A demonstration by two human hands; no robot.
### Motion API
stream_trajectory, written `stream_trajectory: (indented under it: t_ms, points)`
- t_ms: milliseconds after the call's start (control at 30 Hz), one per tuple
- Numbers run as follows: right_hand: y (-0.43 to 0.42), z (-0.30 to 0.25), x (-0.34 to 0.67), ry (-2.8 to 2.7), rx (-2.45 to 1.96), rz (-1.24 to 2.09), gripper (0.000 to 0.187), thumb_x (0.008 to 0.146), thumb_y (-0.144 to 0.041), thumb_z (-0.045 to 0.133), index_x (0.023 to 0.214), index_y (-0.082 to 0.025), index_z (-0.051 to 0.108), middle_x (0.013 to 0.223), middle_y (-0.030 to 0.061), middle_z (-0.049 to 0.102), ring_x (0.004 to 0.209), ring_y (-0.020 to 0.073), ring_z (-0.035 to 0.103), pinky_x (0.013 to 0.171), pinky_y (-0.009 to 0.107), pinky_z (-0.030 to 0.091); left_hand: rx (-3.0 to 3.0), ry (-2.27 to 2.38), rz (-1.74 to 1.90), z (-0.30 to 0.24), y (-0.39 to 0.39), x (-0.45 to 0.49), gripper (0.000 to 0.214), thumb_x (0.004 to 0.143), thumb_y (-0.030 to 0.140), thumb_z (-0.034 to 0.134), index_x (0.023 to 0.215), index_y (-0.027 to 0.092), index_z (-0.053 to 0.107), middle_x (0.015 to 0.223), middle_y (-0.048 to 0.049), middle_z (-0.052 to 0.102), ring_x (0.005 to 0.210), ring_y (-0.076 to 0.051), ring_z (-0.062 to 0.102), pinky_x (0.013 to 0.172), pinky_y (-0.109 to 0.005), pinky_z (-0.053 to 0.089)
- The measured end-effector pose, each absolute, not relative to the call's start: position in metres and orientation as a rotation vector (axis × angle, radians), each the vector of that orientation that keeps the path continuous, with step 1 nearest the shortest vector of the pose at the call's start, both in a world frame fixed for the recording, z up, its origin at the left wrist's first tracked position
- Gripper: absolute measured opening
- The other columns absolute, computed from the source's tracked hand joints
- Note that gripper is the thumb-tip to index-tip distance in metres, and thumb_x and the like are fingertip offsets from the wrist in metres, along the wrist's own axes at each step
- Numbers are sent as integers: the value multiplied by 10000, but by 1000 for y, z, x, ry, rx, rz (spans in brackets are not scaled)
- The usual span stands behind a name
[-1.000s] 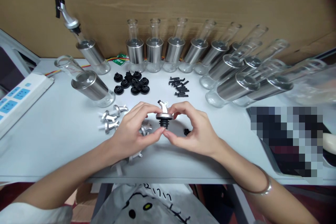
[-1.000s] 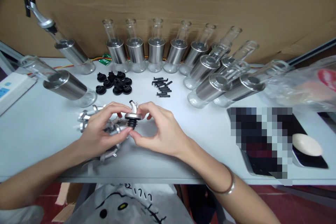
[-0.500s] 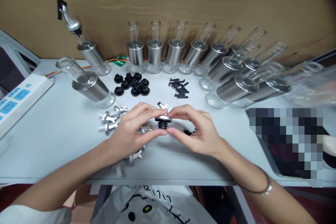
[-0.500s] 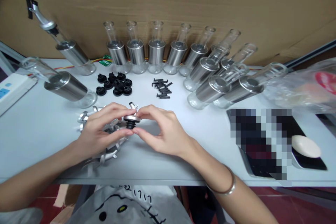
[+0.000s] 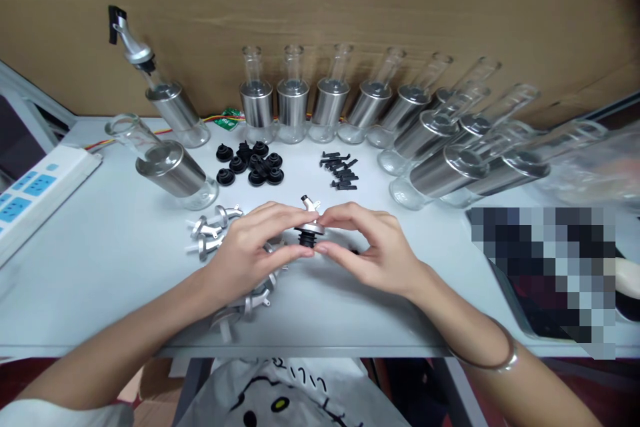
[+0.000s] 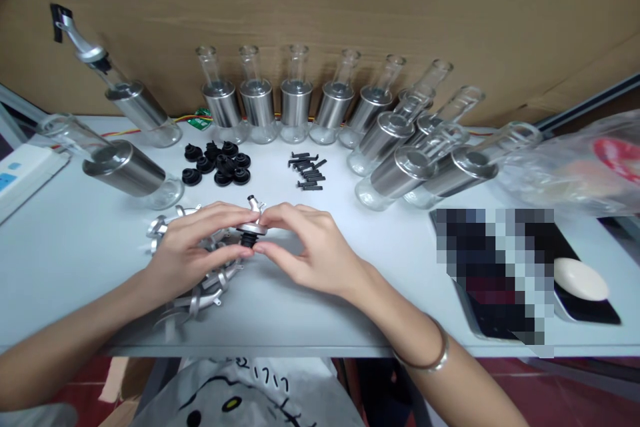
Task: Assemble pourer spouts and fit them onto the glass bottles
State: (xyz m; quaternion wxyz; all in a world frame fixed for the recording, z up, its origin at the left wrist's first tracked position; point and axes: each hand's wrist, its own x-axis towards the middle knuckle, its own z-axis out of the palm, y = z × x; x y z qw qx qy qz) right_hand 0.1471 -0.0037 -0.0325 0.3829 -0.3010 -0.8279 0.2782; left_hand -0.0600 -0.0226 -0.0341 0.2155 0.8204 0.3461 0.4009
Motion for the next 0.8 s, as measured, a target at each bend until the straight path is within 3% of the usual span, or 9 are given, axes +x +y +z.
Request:
stream_trajectory:
  t_ms: [200, 367, 533, 667, 800]
  points:
    - [4, -26, 155, -2211, -713, 582, 99, 865, -263, 644, 929, -196, 613, 849, 40, 750, 745, 167, 704, 724, 289, 543, 2289, 1007, 1127, -36, -25, -60, 308, 855, 210, 671, 1153, 188, 597, 991, -70, 709, 902, -167, 653, 796, -303, 559]
    - [27, -33, 171, -2222, -1142, 343, 98, 875, -201, 573, 809, -197, 645, 728, 28, 710, 649, 186, 661, 678, 321, 485, 2309, 982, 1090, -34, -26, -59, 271, 842, 160, 681, 1103, 178, 608, 999, -78, 700, 935, -174, 655, 827, -310, 552]
    - [42, -50, 181, -2237, -1580, 192, 140, 824, -151, 587, 905, -143, 701, 860, 99, 695, 730, 234, 655, 686, 337, 470, 2352, 937, 1067, -31, -27, -55, 232, 862, 164, 655, 1089, 175, 607, 966, -68, 701, 907, -166, 654, 810, -302, 558]
    - [42, -53, 179, -2316, -1757, 199, 214, 865, -176, 547, 1008, -130, 700, 955, 108, 675, 676, 206, 627, 685, 332, 460, 2350, 925, 1048, -30, -28, -53, 197, 855, 151, 649, 1049, 167, 623, 941, -61, 695, 882, -158, 659, 782, -286, 563]
    - [41, -49, 177, -2341, -1800, 245, 160, 854, -166, 569, 937, -135, 703, 946, 95, 665, 673, 189, 613, 688, 313, 445, 2358, 894, 1039, -31, -28, -54, 185, 864, 162, 645, 1048, 170, 629, 932, -58, 692, 873, -151, 659, 768, -271, 563]
